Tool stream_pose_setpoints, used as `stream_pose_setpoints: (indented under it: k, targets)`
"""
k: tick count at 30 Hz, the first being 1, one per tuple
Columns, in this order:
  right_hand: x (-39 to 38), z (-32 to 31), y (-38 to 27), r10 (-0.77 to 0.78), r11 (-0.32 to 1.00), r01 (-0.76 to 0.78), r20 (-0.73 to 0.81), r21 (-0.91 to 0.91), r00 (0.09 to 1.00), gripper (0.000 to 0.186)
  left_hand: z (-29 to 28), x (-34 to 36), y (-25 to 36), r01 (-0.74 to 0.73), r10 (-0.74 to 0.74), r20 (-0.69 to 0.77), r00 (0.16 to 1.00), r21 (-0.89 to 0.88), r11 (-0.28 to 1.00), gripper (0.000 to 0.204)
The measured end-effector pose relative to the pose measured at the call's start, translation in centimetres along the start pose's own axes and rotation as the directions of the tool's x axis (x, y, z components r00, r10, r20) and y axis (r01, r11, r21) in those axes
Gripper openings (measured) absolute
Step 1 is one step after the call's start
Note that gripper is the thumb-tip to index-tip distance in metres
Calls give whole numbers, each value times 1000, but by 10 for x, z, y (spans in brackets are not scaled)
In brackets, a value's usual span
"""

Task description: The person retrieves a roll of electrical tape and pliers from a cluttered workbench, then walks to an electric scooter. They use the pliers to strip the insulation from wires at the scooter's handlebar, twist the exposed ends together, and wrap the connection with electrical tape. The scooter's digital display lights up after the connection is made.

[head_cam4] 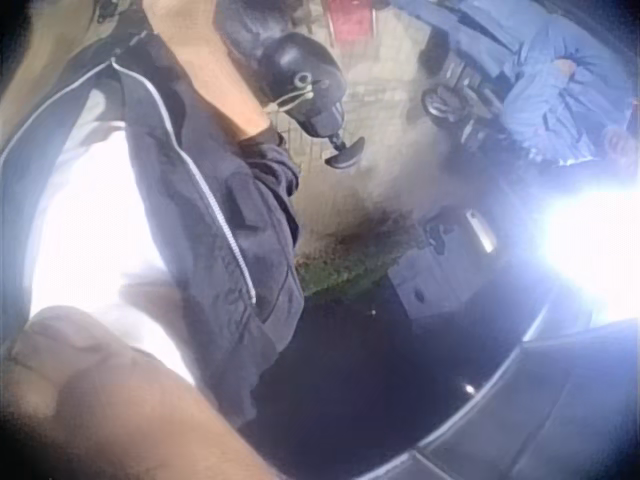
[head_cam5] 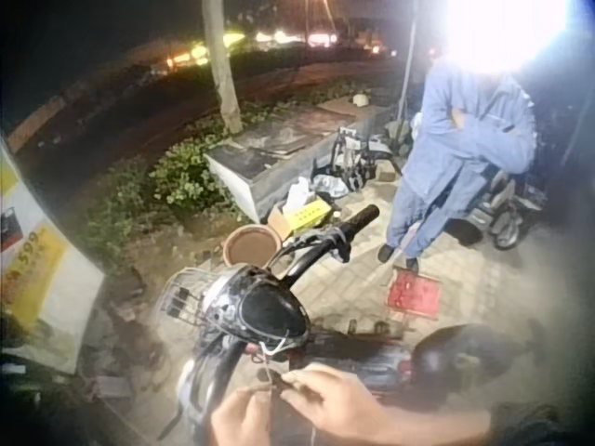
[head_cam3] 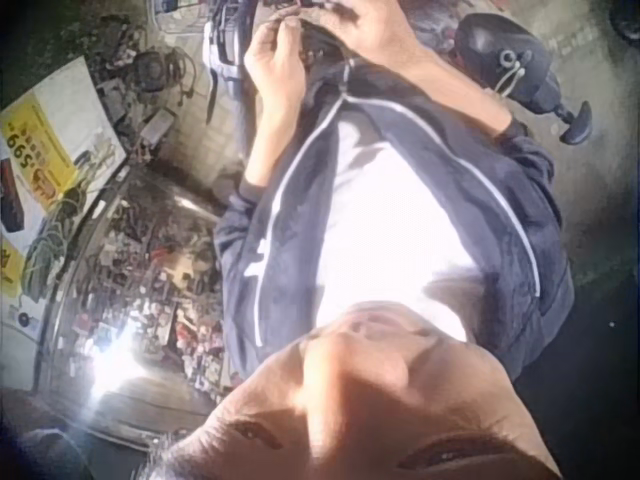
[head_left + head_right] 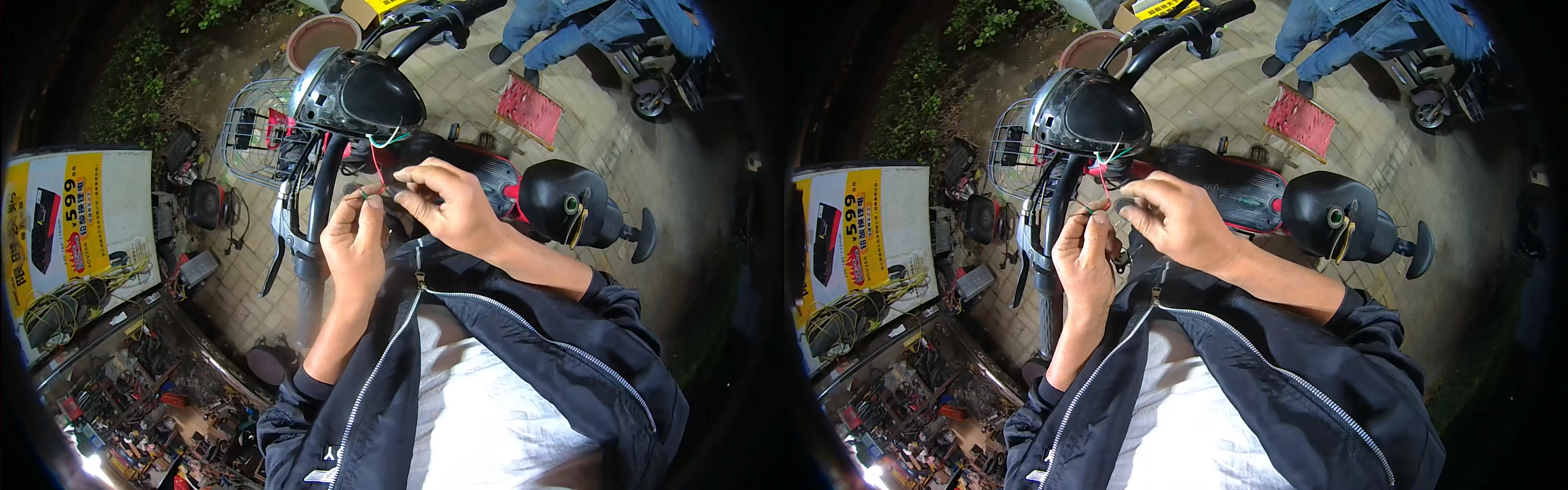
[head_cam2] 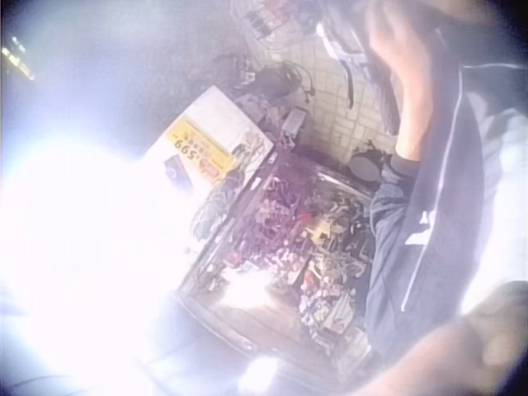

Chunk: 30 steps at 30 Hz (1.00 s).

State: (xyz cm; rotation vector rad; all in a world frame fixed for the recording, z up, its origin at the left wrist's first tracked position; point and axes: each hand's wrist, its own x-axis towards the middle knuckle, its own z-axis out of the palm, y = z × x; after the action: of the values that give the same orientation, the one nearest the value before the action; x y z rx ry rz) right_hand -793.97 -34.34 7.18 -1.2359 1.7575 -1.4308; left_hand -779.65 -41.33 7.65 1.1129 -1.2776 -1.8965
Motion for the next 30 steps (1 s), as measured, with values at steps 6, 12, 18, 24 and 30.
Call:
stream_pose_setpoints:
  k: [6,12,18,24,30]
  targets:
    - [14,4,5,-516,762,476,31,-440,856,20,-1,0,1,3,-2,8,1000,-31,1000,17]
    - [18,-3,0,478,171,-740,602,651,640,18,0,-2,2,4,-4,2,1000,38,999,18]
    - [8,-5,2,461,691,-547,294,473,837,16,2,-1,0,10,-10,-7,1000,-31,999,18]
    - [14,-2,10,-489,795,473,61,-380,870,20,1,0,-1,1,2,36,999,-72,997,19]
    - [17,-3,0,83,983,-108,166,150,983,10,5,-2,-7,-74,74,-26,997,-26,997,18]
